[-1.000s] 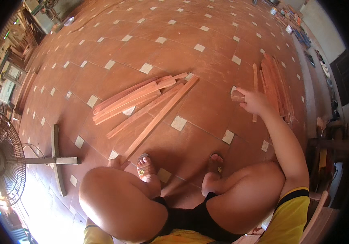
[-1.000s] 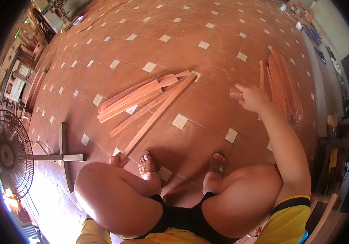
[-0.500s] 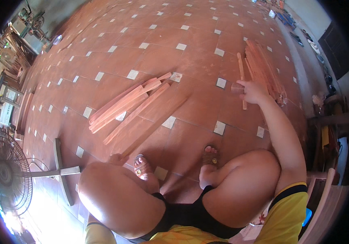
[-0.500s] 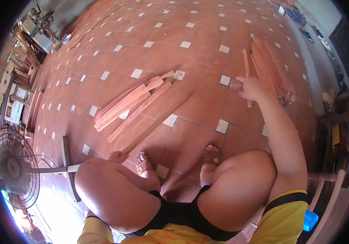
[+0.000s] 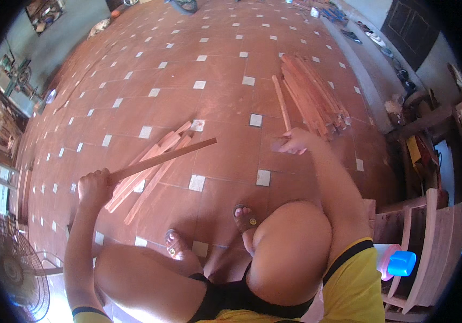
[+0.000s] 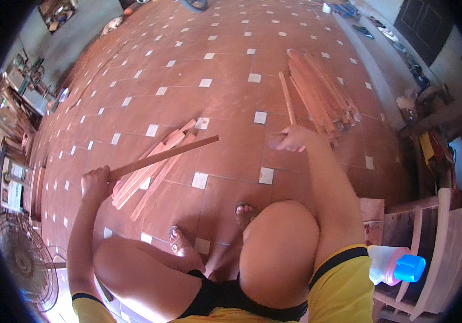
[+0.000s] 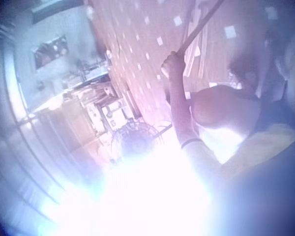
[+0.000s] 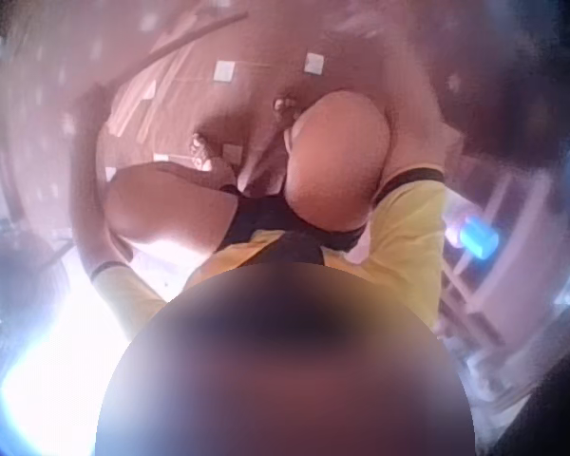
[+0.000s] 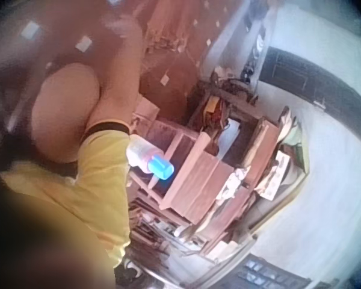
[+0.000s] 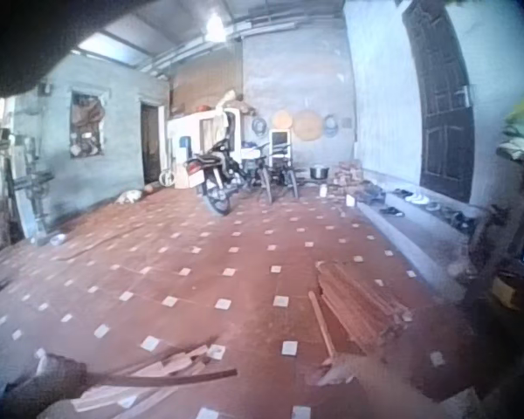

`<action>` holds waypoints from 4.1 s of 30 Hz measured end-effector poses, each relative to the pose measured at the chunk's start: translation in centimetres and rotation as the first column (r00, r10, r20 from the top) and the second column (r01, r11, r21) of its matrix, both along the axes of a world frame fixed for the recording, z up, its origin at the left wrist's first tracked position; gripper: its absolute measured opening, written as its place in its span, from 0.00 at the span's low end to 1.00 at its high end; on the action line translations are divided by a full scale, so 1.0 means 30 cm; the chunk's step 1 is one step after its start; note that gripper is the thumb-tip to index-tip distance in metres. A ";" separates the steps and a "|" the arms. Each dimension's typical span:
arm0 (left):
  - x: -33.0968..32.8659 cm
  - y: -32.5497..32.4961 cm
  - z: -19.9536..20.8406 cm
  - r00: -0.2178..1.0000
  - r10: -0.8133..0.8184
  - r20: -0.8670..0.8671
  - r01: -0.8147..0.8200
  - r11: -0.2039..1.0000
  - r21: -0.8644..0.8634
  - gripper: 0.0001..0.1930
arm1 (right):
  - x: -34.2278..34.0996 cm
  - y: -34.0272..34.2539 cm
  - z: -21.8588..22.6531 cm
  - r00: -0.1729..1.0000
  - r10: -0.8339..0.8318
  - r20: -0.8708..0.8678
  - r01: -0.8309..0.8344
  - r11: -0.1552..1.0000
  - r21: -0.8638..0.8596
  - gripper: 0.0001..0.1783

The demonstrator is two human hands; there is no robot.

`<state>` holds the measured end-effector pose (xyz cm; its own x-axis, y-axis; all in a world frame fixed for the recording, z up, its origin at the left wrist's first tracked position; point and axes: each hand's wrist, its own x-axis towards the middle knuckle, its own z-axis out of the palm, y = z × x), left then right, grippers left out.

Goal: The person sits on the floor and sands several thin wooden planks using a sanding block. They handle each plank one at a time, rubbing the block along the surfaces and edges, then set the pieces aside.

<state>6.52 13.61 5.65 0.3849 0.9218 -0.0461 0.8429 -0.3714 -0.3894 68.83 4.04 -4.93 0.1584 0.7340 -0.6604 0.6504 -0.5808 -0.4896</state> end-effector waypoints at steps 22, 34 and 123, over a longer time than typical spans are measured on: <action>0.552 -0.096 -0.771 0.880 0.474 0.011 0.081 -0.129 -0.988 0.26 | -0.268 -0.127 -0.551 0.300 -0.301 -0.905 0.606 0.793 -0.063 0.30; 0.656 -0.599 -1.088 0.432 0.900 -0.060 -0.039 -0.048 -0.998 0.21 | -0.263 -0.387 -0.834 0.620 -0.522 -0.586 0.704 0.699 0.123 0.36; 0.522 -0.844 -1.248 0.727 0.664 -0.175 -0.046 -0.208 -0.977 0.12 | -0.302 -0.273 -0.737 0.996 -0.072 0.046 0.028 0.782 0.623 0.38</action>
<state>22.19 -11.72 -31.78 0.2689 0.0309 -0.9627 0.8967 0.3568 0.2619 59.77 -4.15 -27.04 0.2316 0.9714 -0.0517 0.6713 -0.1980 -0.7142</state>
